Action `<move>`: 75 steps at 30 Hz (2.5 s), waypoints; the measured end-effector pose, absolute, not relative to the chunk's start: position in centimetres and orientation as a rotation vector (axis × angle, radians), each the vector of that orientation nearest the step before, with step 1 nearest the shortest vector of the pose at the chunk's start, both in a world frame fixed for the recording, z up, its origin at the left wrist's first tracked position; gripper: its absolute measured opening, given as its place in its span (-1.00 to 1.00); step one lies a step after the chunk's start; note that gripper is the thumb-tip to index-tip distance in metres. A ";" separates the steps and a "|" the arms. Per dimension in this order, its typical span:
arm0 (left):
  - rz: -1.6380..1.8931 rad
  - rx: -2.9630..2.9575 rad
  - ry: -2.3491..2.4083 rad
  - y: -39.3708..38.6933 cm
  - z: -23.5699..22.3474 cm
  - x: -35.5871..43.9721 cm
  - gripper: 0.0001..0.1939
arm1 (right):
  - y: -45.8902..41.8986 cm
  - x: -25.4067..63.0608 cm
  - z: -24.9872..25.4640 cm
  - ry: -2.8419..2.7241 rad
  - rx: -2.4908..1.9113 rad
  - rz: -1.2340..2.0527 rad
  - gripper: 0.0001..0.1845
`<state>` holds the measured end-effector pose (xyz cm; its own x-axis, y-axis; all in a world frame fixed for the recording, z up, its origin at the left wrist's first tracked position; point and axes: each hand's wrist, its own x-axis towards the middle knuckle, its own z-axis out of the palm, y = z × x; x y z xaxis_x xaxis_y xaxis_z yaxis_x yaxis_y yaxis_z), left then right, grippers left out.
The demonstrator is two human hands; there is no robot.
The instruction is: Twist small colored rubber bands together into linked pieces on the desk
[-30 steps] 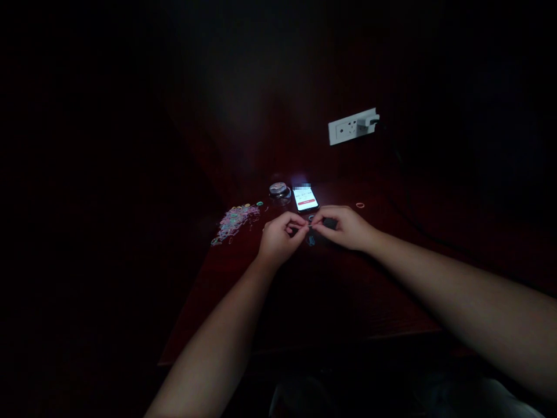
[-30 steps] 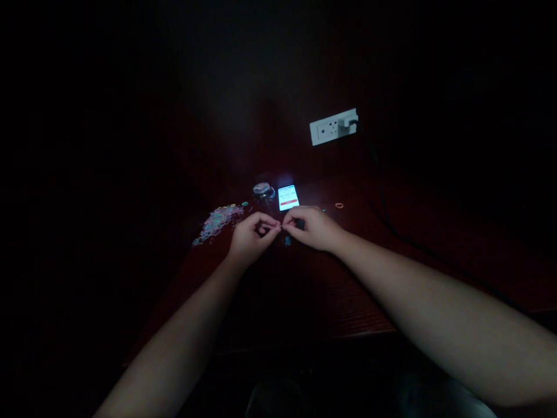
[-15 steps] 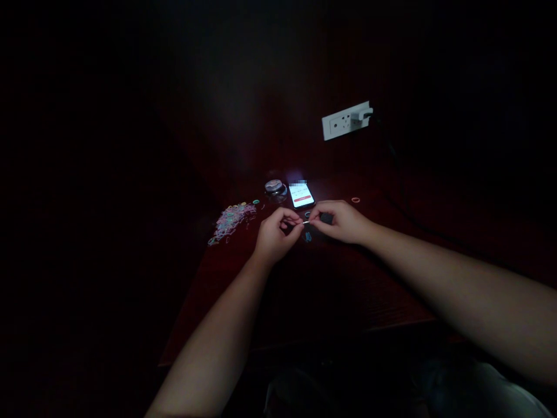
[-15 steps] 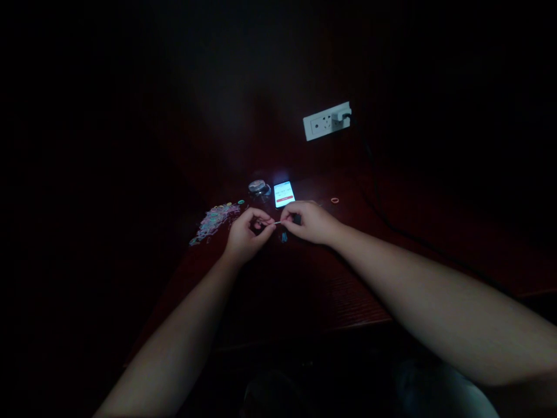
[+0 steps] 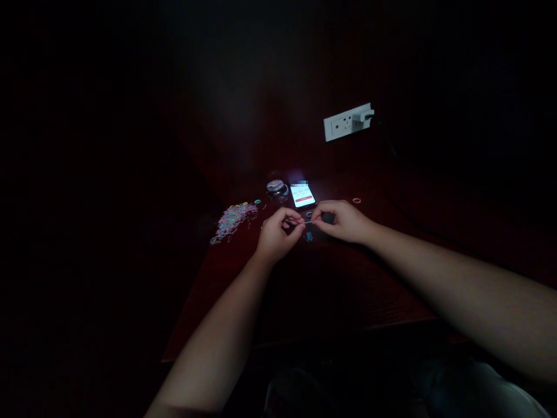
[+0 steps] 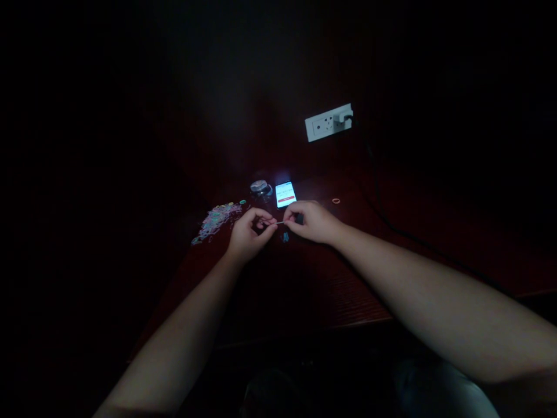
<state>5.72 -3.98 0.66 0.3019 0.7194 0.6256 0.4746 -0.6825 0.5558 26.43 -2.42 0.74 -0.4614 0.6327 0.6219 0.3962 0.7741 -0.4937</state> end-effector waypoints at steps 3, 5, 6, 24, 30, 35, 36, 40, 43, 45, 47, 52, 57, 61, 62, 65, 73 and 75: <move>1.335 2.310 1.074 -3.9 0.6 5.7 -0.86 | -2.3 26.4 0.7 -2.113 -0.749 0.349 -0.92; 1.338 2.311 1.068 -3.9 0.6 5.7 -0.86 | -2.3 26.4 0.8 -2.111 -0.735 0.341 -0.92; 1.337 2.309 1.062 -3.8 0.5 5.7 -0.86 | -2.4 26.4 0.8 -2.111 -0.728 0.336 -0.91; 1.289 2.307 1.127 -3.8 0.6 5.5 -0.95 | -2.9 26.2 1.2 -2.129 -0.736 0.350 -0.89; 1.261 2.344 1.168 -3.9 0.7 5.4 -0.95 | -3.1 26.2 1.4 -2.134 -0.747 0.357 -0.88; 1.282 2.335 1.173 -4.0 0.7 5.4 -0.94 | -3.0 26.3 1.3 -2.136 -0.738 0.354 -0.89; 1.285 2.331 1.162 -4.0 0.7 5.5 -0.93 | -3.0 26.3 1.4 -2.133 -0.745 0.351 -0.89; 1.288 2.337 1.080 -4.1 0.8 5.6 -0.89 | -3.2 26.2 1.5 -2.126 -0.773 0.356 -0.91; 1.301 2.338 1.073 -4.0 0.7 5.6 -0.87 | -3.2 26.2 1.5 -2.128 -0.776 0.361 -0.92; 1.307 2.342 1.090 -3.9 0.6 5.5 -0.86 | -3.1 26.2 1.4 -2.130 -0.778 0.356 -0.92; 1.314 2.348 1.106 -3.9 0.5 5.4 -0.86 | -3.0 26.3 1.3 -2.128 -0.782 0.348 -0.92; 1.330 2.343 1.105 -3.9 0.5 5.3 -0.87 | -2.8 26.5 1.1 -2.101 -0.772 0.386 -0.92; 1.296 2.323 1.086 -4.0 0.7 5.5 -0.84 | -2.8 26.4 1.0 -2.138 -0.742 0.404 -0.93; 1.285 2.321 1.055 -4.0 0.7 5.5 -0.83 | -2.8 26.3 1.1 -2.138 -0.739 0.388 -0.91; 1.283 2.323 1.051 -4.0 0.7 5.5 -0.83 | -2.9 26.3 1.2 -2.142 -0.735 0.382 -0.91; 1.276 2.331 1.058 -3.9 0.7 5.4 -0.83 | -2.9 26.3 1.2 -2.156 -0.710 0.378 -0.90; 1.271 2.318 1.077 -4.0 0.7 5.3 -0.84 | -2.8 26.5 1.3 -2.178 -0.706 0.383 -0.89; 1.262 2.308 1.083 -4.0 0.7 5.3 -0.84 | -2.8 26.5 1.3 -2.186 -0.707 0.378 -0.89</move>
